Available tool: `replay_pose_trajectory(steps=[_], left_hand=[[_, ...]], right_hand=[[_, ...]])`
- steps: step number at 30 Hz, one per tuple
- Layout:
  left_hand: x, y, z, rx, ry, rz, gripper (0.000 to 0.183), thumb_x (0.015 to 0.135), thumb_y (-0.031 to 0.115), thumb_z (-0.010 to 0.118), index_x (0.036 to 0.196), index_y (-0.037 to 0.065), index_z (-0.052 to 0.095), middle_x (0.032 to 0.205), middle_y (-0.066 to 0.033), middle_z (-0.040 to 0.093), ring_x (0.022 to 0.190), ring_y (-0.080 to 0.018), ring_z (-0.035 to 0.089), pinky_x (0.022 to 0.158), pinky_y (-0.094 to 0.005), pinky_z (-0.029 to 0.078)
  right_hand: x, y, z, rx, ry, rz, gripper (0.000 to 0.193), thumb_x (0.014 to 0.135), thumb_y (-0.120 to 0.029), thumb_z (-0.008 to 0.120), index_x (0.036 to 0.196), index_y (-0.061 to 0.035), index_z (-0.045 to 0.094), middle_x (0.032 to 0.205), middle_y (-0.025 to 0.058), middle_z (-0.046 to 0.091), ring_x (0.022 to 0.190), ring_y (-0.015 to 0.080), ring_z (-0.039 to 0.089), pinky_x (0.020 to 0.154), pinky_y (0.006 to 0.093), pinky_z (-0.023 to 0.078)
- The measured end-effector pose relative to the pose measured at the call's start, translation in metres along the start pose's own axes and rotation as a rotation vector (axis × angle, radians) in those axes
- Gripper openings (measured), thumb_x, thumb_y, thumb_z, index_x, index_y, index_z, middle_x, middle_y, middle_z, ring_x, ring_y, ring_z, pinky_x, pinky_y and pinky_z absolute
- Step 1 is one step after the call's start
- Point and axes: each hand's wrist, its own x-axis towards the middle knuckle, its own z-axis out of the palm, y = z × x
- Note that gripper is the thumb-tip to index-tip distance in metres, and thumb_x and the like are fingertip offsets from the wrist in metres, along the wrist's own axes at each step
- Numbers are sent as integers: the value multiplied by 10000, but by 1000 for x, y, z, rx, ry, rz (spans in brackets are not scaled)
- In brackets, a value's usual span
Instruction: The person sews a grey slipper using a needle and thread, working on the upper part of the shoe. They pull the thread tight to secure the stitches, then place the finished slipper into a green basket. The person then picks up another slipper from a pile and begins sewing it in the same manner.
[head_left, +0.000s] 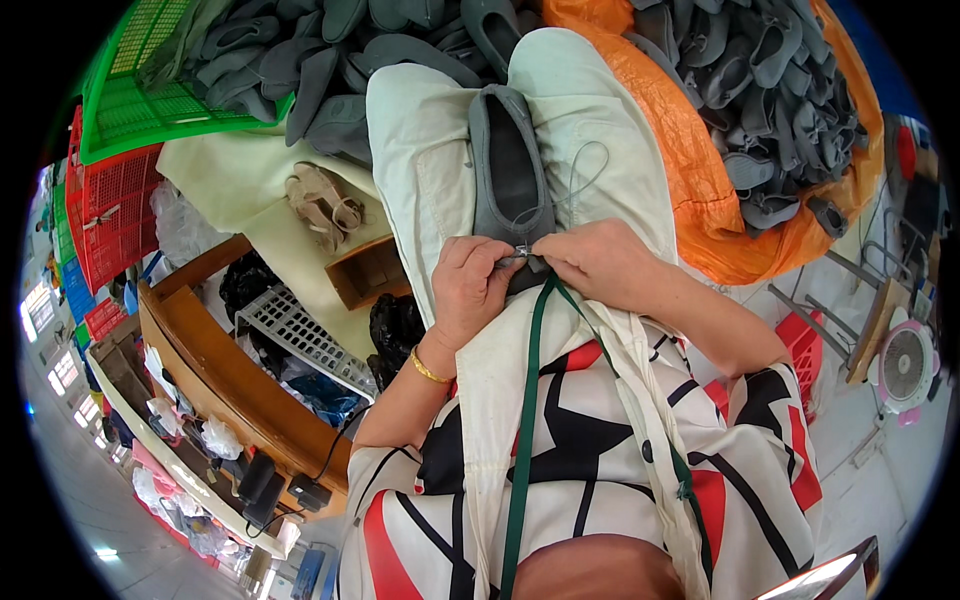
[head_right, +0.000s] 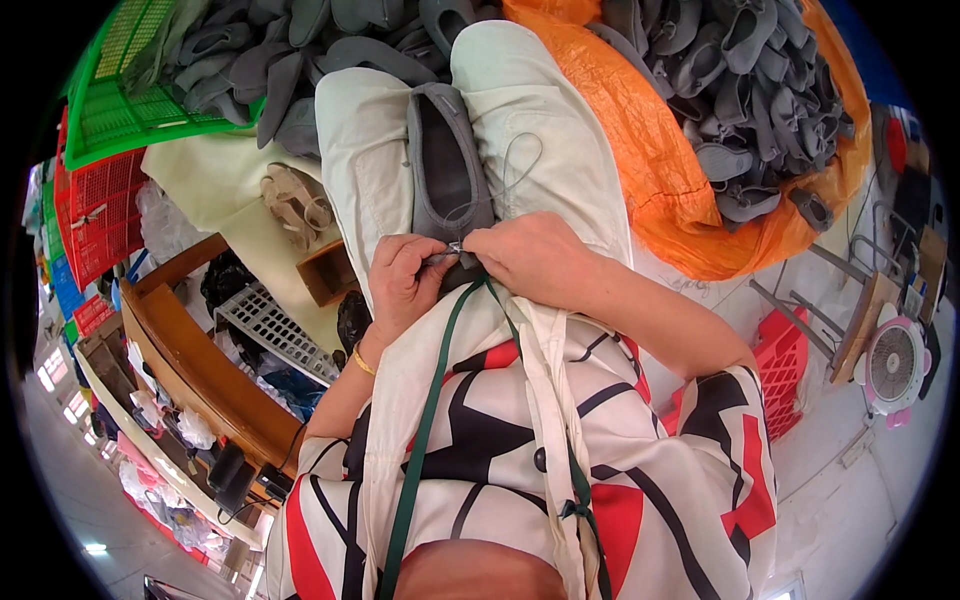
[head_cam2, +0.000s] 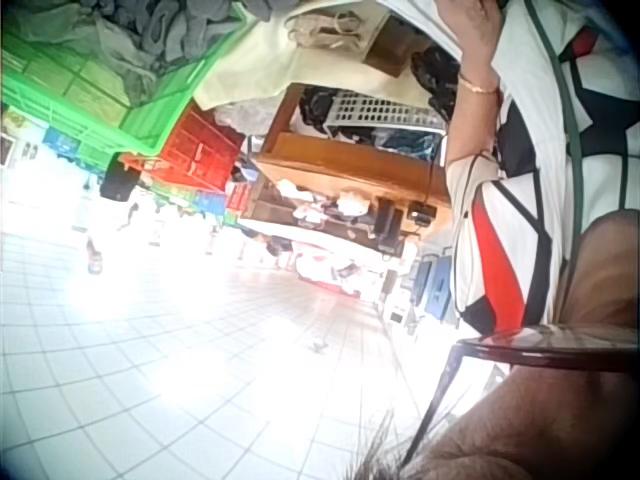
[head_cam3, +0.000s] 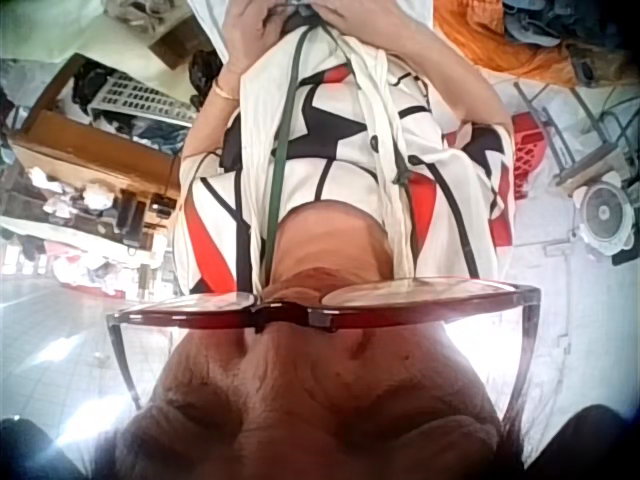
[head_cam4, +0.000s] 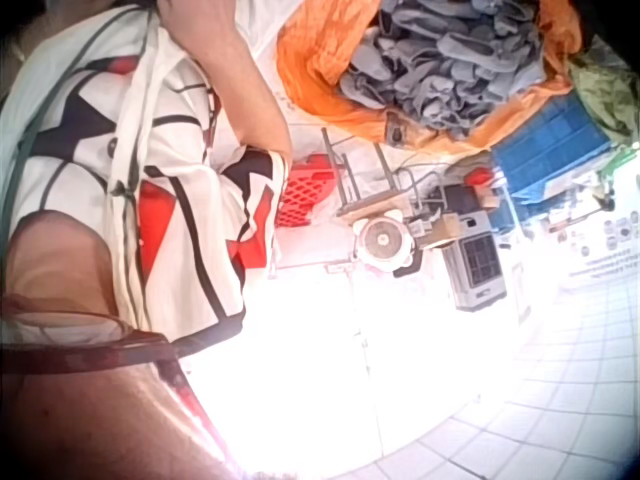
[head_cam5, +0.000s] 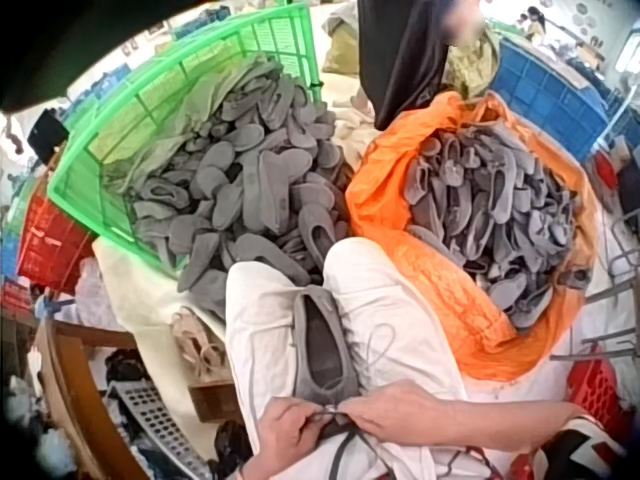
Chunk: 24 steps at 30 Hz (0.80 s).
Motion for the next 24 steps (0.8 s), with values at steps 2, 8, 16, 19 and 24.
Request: replay_pose_trajectory(steps=[2, 8, 16, 19, 24], left_hand=[[0, 0, -1, 23, 6, 26, 279, 657, 19, 801, 883, 94, 655, 809, -59, 622, 736, -270, 577, 638, -365, 466], [0, 1, -3, 79, 14, 59, 242, 657, 34, 788, 852, 101, 661, 746, -46, 593, 678, -260, 564, 594, -367, 453], [-5, -2, -4, 83, -11, 97, 272, 646, 12, 758, 892, 97, 680, 783, -51, 615, 706, -262, 584, 615, -356, 485], [-2, 2, -5, 100, 25, 93, 307, 650, 14, 761, 937, 97, 691, 826, -61, 633, 742, -266, 599, 634, -352, 498], [-6, 1, -3, 44, 13, 39, 333, 656, 1, 761, 971, 87, 695, 850, -68, 640, 758, -269, 603, 649, -359, 501]], right_hand=[[0, -3, 2, -67, -34, 16, 55, 849, -115, 587, 866, -70, 561, 665, 119, 614, 640, 338, 631, 551, 448, 480], [0, -10, 14, -198, -53, 10, 113, 817, -104, 607, 878, -57, 524, 624, 106, 606, 605, 319, 641, 518, 434, 489], [9, -6, 26, -174, -29, 35, 130, 818, -80, 596, 877, -33, 490, 616, 140, 601, 591, 336, 635, 517, 450, 488], [5, -2, 27, -133, 21, 21, 136, 837, -94, 594, 872, -30, 479, 621, 155, 604, 595, 349, 633, 517, 456, 485], [3, -1, 31, -42, 35, 137, 179, 926, -166, 570, 922, -10, 481, 661, 188, 611, 645, 388, 631, 558, 482, 483]])
